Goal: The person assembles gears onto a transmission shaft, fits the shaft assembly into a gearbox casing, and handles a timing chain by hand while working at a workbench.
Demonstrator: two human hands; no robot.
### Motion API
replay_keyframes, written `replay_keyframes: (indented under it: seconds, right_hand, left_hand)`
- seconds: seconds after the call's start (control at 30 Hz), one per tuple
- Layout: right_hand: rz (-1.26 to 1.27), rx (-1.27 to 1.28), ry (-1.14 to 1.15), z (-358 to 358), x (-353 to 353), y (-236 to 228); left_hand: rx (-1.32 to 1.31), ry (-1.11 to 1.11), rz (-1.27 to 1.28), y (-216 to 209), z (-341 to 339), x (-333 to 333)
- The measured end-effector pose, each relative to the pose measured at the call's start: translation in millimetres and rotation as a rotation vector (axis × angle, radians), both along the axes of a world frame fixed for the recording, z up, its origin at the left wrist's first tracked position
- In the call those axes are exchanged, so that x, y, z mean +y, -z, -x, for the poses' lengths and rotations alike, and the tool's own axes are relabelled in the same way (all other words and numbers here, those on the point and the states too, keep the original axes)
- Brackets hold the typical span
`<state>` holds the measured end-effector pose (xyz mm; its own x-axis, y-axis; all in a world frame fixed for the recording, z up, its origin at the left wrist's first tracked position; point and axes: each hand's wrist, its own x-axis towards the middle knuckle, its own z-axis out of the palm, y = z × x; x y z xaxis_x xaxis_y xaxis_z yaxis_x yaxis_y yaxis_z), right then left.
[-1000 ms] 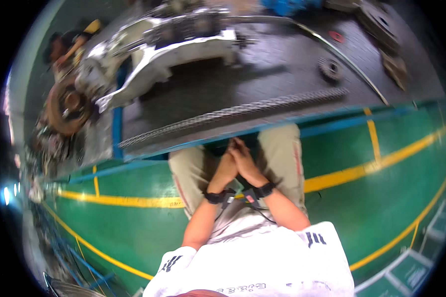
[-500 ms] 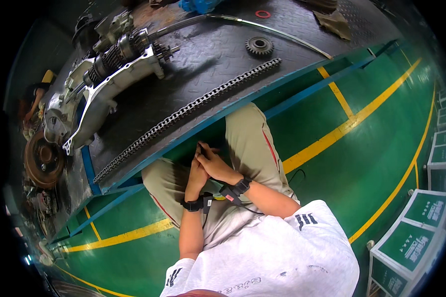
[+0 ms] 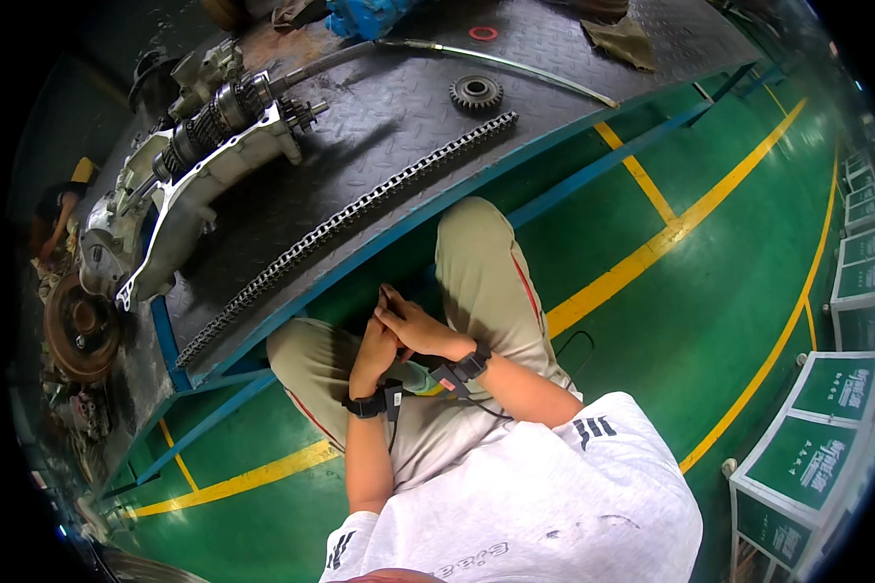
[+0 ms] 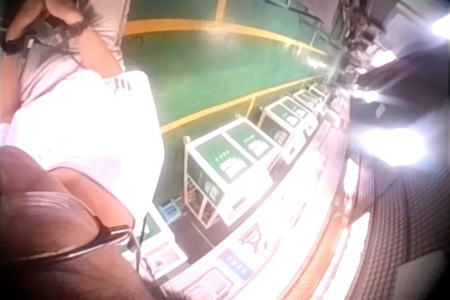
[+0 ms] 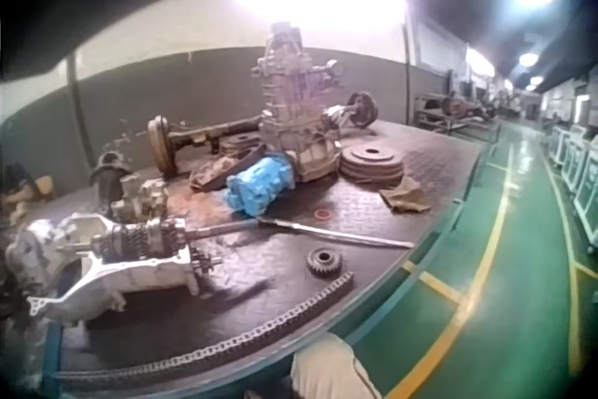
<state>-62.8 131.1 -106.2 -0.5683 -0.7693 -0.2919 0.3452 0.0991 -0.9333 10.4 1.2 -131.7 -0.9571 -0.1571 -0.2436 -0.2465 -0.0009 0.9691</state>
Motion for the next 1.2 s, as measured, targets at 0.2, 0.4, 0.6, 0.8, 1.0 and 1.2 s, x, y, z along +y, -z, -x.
replay_keyframes:
  seconds: [0.2,0.4,0.6,0.8,1.0,1.2]
  right_hand:
    - [-0.13,-0.053,-0.051,5,6,-31]
    - [-0.258,-0.011,-0.123,0,14,-48]
    - [-0.114,0.419,-0.401,19,49,-111]
    - [0.031,0.82,0.072,53,103,-188]
    - [-0.021,1.145,0.424,84,136,-195]
    - [0.097,1.072,0.232,71,145,-202]
  left_hand:
    - [-0.064,0.032,-0.153,-31,3,1]
    - [-0.045,0.042,-0.3,-60,-7,8]
    - [0.0,0.228,-0.116,-109,-39,8]
    - [-0.03,0.191,0.142,-182,-121,-43]
    - [0.088,-0.229,0.463,-248,-181,-79]
    - [0.926,-0.445,0.332,-288,-185,-87]
